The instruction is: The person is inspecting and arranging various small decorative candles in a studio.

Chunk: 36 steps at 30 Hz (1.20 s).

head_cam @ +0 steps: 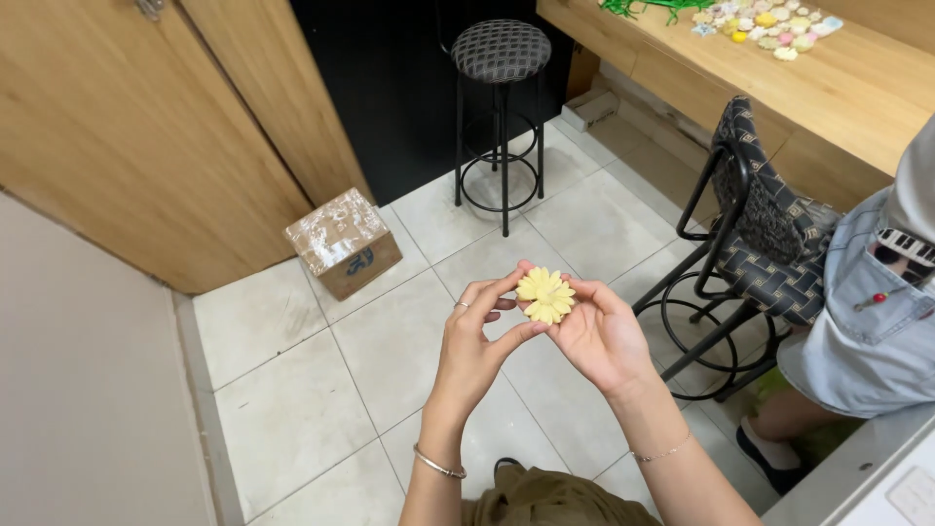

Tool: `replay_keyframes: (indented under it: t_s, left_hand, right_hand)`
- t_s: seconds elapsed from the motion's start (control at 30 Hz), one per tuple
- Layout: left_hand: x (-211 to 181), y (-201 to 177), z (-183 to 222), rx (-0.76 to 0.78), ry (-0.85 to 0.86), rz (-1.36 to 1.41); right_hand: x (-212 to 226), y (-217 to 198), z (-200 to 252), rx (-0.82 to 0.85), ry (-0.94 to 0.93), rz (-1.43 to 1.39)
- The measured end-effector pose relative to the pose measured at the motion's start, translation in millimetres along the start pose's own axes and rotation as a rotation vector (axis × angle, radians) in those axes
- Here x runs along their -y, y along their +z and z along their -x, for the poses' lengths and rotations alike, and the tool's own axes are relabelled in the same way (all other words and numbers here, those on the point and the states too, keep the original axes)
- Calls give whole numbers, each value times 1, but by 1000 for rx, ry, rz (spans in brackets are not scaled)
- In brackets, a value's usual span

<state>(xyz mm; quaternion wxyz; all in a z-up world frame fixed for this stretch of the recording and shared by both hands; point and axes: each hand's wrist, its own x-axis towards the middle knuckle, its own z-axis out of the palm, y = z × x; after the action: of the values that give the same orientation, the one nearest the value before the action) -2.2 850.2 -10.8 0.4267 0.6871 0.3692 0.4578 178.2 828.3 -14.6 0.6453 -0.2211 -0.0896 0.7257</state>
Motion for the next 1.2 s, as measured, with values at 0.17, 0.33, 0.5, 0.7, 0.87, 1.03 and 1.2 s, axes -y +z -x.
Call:
replay_keyframes:
  t_s: [0.17,0.33,0.5,0.7,0.87,1.03,1.2]
  left_hand:
    - [30,19,-78,76,-37,0]
    - [56,36,-152,167,-90,23]
    - [98,53,-243,244,35,45]
    - [120,66,-387,378,77,119]
    - [144,89,-487,454,144,114]
    - [165,125,-559,552,187,160]
    - [174,171,-619,648,28,174]
  right_hand:
    - [40,-8,-56,-76,-74,-16]
    - [75,-23,-109,-46,-110,-54]
    - [116,-31,-178,-114,-181,-94]
    - [179,-23,-283,-130,-312,-67]
    - [225,-28,-352,-199,-429,-103]
    - [266,-49,-392,-253,-500,-78]
    - [316,-62,-428,-317,-541,-107]
